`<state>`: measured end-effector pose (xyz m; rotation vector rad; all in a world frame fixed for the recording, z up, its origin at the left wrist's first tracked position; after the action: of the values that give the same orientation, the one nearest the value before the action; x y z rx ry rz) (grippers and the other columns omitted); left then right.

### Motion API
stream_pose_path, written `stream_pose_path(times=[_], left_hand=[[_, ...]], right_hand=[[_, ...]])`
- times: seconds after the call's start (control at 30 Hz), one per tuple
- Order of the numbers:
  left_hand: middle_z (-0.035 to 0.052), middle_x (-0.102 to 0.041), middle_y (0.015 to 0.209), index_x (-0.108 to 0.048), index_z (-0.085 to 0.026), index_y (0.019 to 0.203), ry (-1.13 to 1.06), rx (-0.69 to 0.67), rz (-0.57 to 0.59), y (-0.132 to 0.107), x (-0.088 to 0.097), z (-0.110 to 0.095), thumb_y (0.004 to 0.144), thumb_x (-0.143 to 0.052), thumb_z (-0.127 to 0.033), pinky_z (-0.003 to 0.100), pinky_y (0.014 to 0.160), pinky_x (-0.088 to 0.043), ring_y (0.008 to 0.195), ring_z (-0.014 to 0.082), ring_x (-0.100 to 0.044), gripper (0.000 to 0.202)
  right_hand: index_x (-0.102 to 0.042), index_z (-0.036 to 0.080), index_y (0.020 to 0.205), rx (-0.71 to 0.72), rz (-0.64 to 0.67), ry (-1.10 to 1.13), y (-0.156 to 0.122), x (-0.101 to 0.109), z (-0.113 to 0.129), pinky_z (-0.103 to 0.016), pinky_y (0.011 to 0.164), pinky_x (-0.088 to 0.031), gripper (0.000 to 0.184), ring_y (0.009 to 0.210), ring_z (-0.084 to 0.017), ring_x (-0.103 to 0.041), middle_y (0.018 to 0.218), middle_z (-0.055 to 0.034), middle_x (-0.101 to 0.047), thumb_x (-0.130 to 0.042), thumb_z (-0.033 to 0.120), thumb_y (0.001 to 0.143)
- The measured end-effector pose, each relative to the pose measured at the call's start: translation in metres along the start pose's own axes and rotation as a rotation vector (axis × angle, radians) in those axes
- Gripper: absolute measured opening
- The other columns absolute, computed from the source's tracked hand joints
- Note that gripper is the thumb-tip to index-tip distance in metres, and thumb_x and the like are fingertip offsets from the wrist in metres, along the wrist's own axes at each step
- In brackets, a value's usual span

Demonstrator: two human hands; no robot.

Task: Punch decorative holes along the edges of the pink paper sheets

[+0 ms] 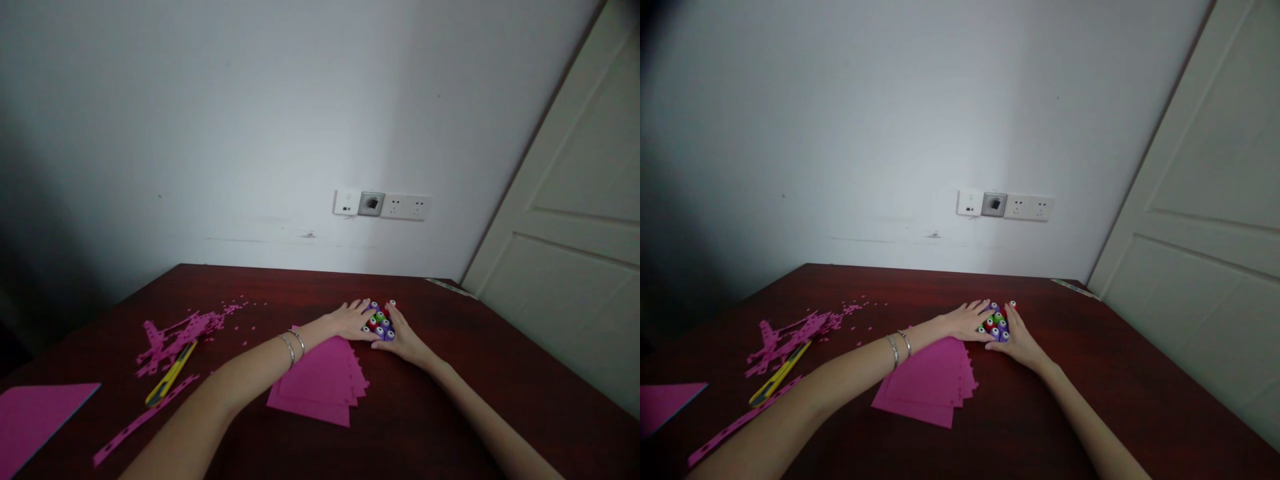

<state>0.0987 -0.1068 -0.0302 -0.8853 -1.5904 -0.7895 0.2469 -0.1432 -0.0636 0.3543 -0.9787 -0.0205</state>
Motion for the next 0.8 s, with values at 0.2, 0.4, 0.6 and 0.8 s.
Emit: stream_pose_path(times=[0.2, 0.4, 0.6, 0.8], left_hand=[[0.0169, -0.010, 0.150, -0.018, -0.018, 0.142, 0.013, 0.088, -0.030, -0.004, 0.004, 0.034, 0.079, -0.033, -0.069, 0.053, 0.102, -0.024, 0.135, 0.0355, -0.016, 0.083], [0.0159, -0.010, 0.150, -0.014, -0.017, 0.143, 0.014, 0.166, -0.038, -0.020, 0.015, 0.068, 0.079, -0.031, -0.069, 0.051, 0.102, -0.024, 0.134, 0.0366, -0.019, 0.084], [0.0131, -0.014, 0.150, -0.021, -0.019, 0.141, 0.021, 0.263, -0.059, -0.036, 0.026, 0.104, 0.081, -0.036, -0.065, 0.051, 0.102, -0.023, 0.134, 0.0335, -0.019, 0.078], [0.0095, -0.017, 0.150, -0.023, -0.021, 0.141, 0.003, 0.369, -0.090, -0.053, 0.036, 0.139, 0.081, -0.038, -0.061, 0.049, 0.103, -0.024, 0.134, 0.0317, -0.021, 0.074]], right_hand=[[-0.012, 0.007, 0.142, 0.060, 0.029, 0.011, 0.042, -0.019, 0.007, -0.045, 0.110, -0.015, 0.117, 0.138, -0.030, -0.010, 0.148, -0.0250, -0.014, -0.066, 0.065, 0.056], [-0.011, 0.013, 0.144, 0.110, 0.052, 0.046, 0.079, -0.040, 0.020, -0.046, 0.110, -0.016, 0.117, 0.138, -0.030, -0.010, 0.149, -0.0215, -0.014, -0.066, 0.066, 0.055], [-0.012, 0.011, 0.143, 0.132, 0.055, 0.081, 0.119, -0.065, 0.035, -0.047, 0.110, -0.017, 0.118, 0.137, -0.031, -0.011, 0.148, -0.0225, -0.016, -0.068, 0.064, 0.054], [-0.011, 0.006, 0.143, 0.149, 0.069, 0.103, 0.155, -0.090, 0.051, -0.042, 0.111, -0.016, 0.122, 0.138, -0.030, -0.009, 0.148, -0.0243, -0.014, -0.067, 0.067, 0.053]])
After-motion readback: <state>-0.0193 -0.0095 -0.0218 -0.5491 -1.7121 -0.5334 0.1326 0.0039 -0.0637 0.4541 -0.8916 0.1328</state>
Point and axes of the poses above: each hand's wrist, its own y-axis towards the middle knuckle, its own x-axis out of the back of the hand, z = x × y, the point moved 5 cm from there along y, towards the middle knuckle
